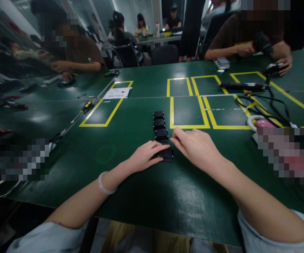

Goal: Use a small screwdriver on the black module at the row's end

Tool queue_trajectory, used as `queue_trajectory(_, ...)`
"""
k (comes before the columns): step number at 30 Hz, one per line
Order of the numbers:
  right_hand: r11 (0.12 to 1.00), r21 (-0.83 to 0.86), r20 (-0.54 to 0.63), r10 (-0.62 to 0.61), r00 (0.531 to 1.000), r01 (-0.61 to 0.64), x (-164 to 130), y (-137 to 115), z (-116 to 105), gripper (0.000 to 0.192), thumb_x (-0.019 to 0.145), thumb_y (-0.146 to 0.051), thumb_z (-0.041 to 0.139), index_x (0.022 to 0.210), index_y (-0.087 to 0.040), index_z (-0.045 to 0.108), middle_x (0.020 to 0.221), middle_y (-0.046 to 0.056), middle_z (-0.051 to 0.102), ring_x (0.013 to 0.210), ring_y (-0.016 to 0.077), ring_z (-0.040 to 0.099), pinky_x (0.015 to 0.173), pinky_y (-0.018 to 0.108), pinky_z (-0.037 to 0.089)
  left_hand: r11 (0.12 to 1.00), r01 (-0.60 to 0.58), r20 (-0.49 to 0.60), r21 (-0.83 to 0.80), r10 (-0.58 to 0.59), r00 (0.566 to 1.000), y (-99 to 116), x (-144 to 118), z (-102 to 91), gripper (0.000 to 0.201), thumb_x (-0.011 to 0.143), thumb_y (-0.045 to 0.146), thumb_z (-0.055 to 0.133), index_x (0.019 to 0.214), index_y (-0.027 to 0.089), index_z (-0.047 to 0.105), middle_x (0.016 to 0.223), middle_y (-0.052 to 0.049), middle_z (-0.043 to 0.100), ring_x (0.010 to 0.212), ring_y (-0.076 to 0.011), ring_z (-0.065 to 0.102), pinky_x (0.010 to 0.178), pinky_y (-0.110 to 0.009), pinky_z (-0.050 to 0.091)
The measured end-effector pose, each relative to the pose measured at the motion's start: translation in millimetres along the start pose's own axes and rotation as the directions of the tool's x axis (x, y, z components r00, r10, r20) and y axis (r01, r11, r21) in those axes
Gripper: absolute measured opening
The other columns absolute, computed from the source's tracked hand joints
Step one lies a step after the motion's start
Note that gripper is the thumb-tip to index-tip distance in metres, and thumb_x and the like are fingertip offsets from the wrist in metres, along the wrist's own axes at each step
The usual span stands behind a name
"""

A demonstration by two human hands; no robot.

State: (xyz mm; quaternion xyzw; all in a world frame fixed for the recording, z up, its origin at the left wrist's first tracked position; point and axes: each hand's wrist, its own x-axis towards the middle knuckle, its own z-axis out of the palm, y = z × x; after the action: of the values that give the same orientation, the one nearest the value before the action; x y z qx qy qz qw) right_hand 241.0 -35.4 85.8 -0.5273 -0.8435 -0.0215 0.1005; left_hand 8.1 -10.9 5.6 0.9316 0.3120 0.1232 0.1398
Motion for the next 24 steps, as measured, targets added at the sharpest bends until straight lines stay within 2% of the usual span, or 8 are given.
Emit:
queue_trajectory(6, 0.997, 0.077, -0.010, 0.016, 1.000, -0.015, -0.6, -2.6, -0.5, 0.016, 0.093, -0.030, 0.042, 0.103, -0.019, 0.049, 0.072, 0.001, 0.064, 0.063, 0.0185, 0.061, 0.057, 0.027, 0.035, 1.000, 0.005, 0.002, -0.009, -0.005, 1.000, -0.1, 0.2, 0.1, 0.049, 0.096, 0.034, 0.052, 0.143, 0.029, 0.037, 0.123, -0.006, 0.054, 0.107, -0.0212, 0.052, 0.093, -0.036, 0.046)
queue_trajectory(12, 0.998, 0.067, -0.001, 0.008, 1.000, -0.008, 0.2, -1.5, -1.2, 0.025, 0.096, -0.043, 0.039, 0.095, -0.021, 0.050, 0.072, 0.001, 0.064, 0.064, 0.0197, 0.060, 0.056, 0.028, 0.034, 1.000, 0.000, 0.001, -0.004, 0.000, 1.000, 0.0, 0.2, 0.1, 0.049, 0.096, 0.034, 0.052, 0.143, 0.028, 0.037, 0.123, -0.006, 0.054, 0.107, -0.0214, 0.052, 0.094, -0.036, 0.045)
queue_trajectory(15, 0.999, 0.042, 0.022, 0.010, 1.000, -0.011, 0.6, -0.7, -0.7, 0.022, 0.097, -0.038, 0.038, 0.092, -0.021, 0.051, 0.072, 0.002, 0.064, 0.063, 0.0200, 0.060, 0.056, 0.028, 0.033, 1.000, 0.003, 0.003, -0.001, -0.003, 1.000, 0.4, -0.1, -0.5, 0.049, 0.096, 0.034, 0.052, 0.143, 0.028, 0.037, 0.122, -0.006, 0.054, 0.107, -0.0213, 0.052, 0.093, -0.036, 0.046)
queue_trajectory(19, 0.997, 0.061, 0.028, 0.036, 0.999, -0.038, 0.4, -1.8, -0.7, 0.017, 0.096, -0.032, 0.039, 0.099, -0.020, 0.050, 0.070, 0.002, 0.062, 0.061, 0.0189, 0.059, 0.055, 0.027, 0.033, 1.000, 0.002, 0.007, 0.005, -0.002, 1.000, 0.3, -0.1, -0.9, 0.050, 0.097, 0.034, 0.051, 0.144, 0.029, 0.036, 0.123, -0.006, 0.053, 0.108, -0.0213, 0.052, 0.094, -0.036, 0.046)
queue_trajectory(24, 0.993, 0.113, 0.008, 0.038, 0.999, -0.039, -0.5, -3.4, -1.2, 0.020, 0.094, -0.033, 0.040, 0.105, -0.019, 0.048, 0.074, 0.002, 0.064, 0.064, 0.0186, 0.061, 0.058, 0.028, 0.035, 1.000, 0.006, 0.009, 0.014, -0.006, 1.000, -0.4, 0.5, 0.4, 0.050, 0.097, 0.035, 0.051, 0.144, 0.029, 0.036, 0.123, -0.006, 0.053, 0.107, -0.0211, 0.052, 0.093, -0.036, 0.046)
